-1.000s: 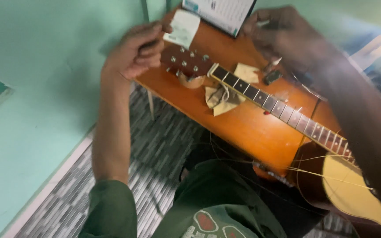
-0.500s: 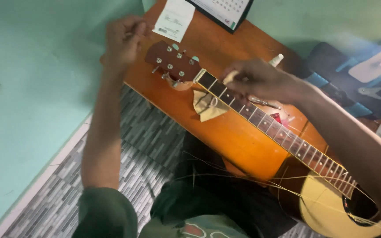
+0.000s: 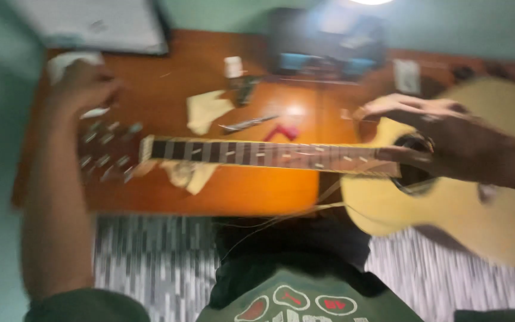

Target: The person replaces a guitar string on an acoustic guitar. They first thread the string through the bridge and tie it off, then move to the headstock to wind the string onto the tuning peg using a red string winder tool.

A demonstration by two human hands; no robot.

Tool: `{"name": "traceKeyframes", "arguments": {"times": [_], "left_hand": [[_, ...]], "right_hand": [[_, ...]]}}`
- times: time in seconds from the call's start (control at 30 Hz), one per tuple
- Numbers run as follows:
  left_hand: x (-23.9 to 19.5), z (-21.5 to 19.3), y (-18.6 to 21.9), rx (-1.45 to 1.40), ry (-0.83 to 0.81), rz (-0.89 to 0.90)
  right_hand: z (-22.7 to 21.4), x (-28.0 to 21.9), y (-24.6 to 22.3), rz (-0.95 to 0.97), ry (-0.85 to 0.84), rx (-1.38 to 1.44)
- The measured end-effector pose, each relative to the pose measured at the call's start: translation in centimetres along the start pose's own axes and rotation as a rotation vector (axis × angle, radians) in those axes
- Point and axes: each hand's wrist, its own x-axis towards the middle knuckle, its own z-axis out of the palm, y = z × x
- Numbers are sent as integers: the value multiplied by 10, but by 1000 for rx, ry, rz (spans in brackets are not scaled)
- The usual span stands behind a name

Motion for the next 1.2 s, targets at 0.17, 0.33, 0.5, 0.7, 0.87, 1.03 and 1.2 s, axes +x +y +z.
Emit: {"name": "traceKeyframes", "arguments": {"times": [0.17,0.33,0.5,0.7,0.87,1.03,1.2], "left_hand": [[137,69,-112,77,47,-16],[178,103,-148,336,164,232],[89,139,-23,233,202,556],[-168,235,376,110,264,880],[-158,325,487,44,461,971],[-128,292,466,162,471,811],[-130,211,392,494,797,836]], "right_hand": [[32,-154,32,421,206,121],[85,-240,45,516,439,109],[170,-273,92,585,708,-158],[177,-235,118,407,701,-722],[150,-200,147,232,770,-832],[92,-185,99,363,820,-482],[103,-169,98,395,882,-99]]}}
